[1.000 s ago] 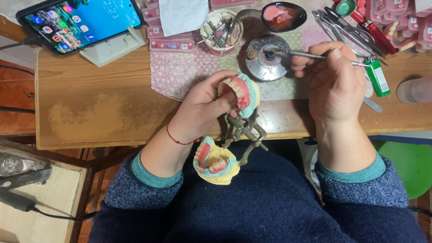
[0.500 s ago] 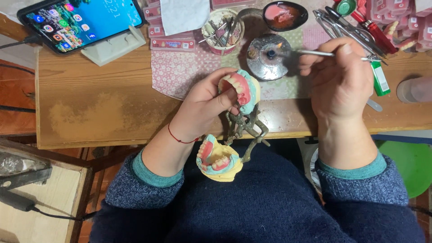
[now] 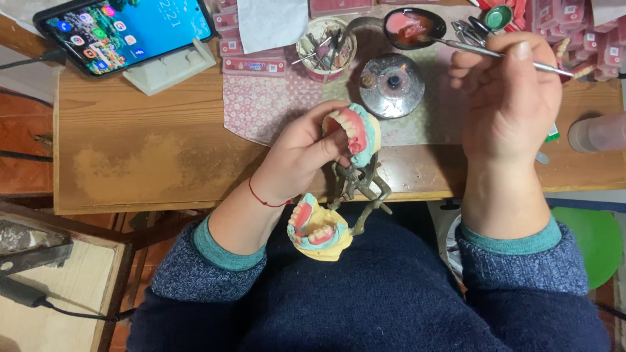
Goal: The recorder uses a heated spatula to mold and adjust a dental model of teeth and gums.
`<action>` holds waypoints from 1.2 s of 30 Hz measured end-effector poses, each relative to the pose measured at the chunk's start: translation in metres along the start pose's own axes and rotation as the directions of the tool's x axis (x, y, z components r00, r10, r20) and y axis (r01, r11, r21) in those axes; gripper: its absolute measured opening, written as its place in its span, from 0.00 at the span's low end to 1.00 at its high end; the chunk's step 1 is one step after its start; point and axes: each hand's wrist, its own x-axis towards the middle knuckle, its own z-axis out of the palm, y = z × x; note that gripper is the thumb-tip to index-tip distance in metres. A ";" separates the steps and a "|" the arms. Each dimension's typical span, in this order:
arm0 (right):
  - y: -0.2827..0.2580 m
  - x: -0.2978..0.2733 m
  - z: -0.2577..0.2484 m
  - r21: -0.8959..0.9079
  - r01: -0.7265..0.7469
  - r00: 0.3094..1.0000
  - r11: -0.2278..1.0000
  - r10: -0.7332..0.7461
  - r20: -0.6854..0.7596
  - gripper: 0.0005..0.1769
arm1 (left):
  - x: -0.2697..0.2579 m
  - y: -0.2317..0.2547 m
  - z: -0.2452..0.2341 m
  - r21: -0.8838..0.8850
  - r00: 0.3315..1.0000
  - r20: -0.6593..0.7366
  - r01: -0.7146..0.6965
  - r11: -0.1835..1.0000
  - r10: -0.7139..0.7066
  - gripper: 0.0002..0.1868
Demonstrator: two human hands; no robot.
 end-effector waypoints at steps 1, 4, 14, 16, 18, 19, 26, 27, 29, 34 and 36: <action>-0.004 -0.005 0.004 0.000 0.001 1.000 1.000 -0.001 0.002 0.12 | 0.000 0.002 0.002 0.000 1.000 0.000 -0.002 1.000 0.002 0.27; -0.016 -0.019 0.019 0.010 0.026 0.999 1.000 -0.026 -0.044 0.15 | -0.002 0.008 0.004 0.069 0.999 0.040 -0.021 0.997 0.019 0.26; -0.029 -0.048 0.064 0.158 -0.072 0.975 0.985 0.036 0.218 0.16 | -0.004 0.012 0.007 0.081 0.994 0.104 -0.036 0.996 0.027 0.27; -0.029 -0.047 0.066 0.151 -0.082 0.975 0.985 0.048 0.219 0.15 | -0.004 0.009 0.004 0.046 0.992 0.120 -0.042 0.998 0.037 0.27; -0.028 -0.047 0.066 0.152 -0.080 0.965 0.985 0.038 0.259 0.14 | -0.004 0.003 0.001 0.007 0.991 0.128 -0.046 0.999 0.045 0.28; -0.026 -0.047 0.064 0.152 -0.080 0.965 0.985 0.038 0.260 0.14 | -0.005 0.004 0.002 0.007 0.991 0.127 -0.047 0.999 0.045 0.28; -0.019 -0.048 0.056 0.141 -0.063 0.969 0.988 0.026 0.247 0.16 | -0.002 0.016 0.007 0.083 0.989 0.136 -0.065 0.994 0.054 0.27; -0.019 -0.048 0.056 0.147 -0.072 0.966 0.987 0.032 0.255 0.16 | -0.002 0.017 0.008 0.050 0.991 0.128 -0.050 0.997 0.043 0.28; -0.015 -0.048 0.057 0.159 -0.076 0.967 0.984 0.034 0.252 0.15 | -0.003 0.011 0.005 0.054 0.993 0.114 -0.035 0.998 0.029 0.28; -0.006 -0.050 0.050 0.233 -0.124 0.969 0.964 0.067 0.239 0.15 | -0.003 0.015 0.006 0.150 0.996 0.086 -0.030 0.988 0.017 0.28; -0.001 -0.053 0.044 0.236 -0.148 0.959 0.960 0.081 0.271 0.17 | -0.003 0.017 0.008 0.096 0.996 0.094 -0.012 0.995 0.002 0.28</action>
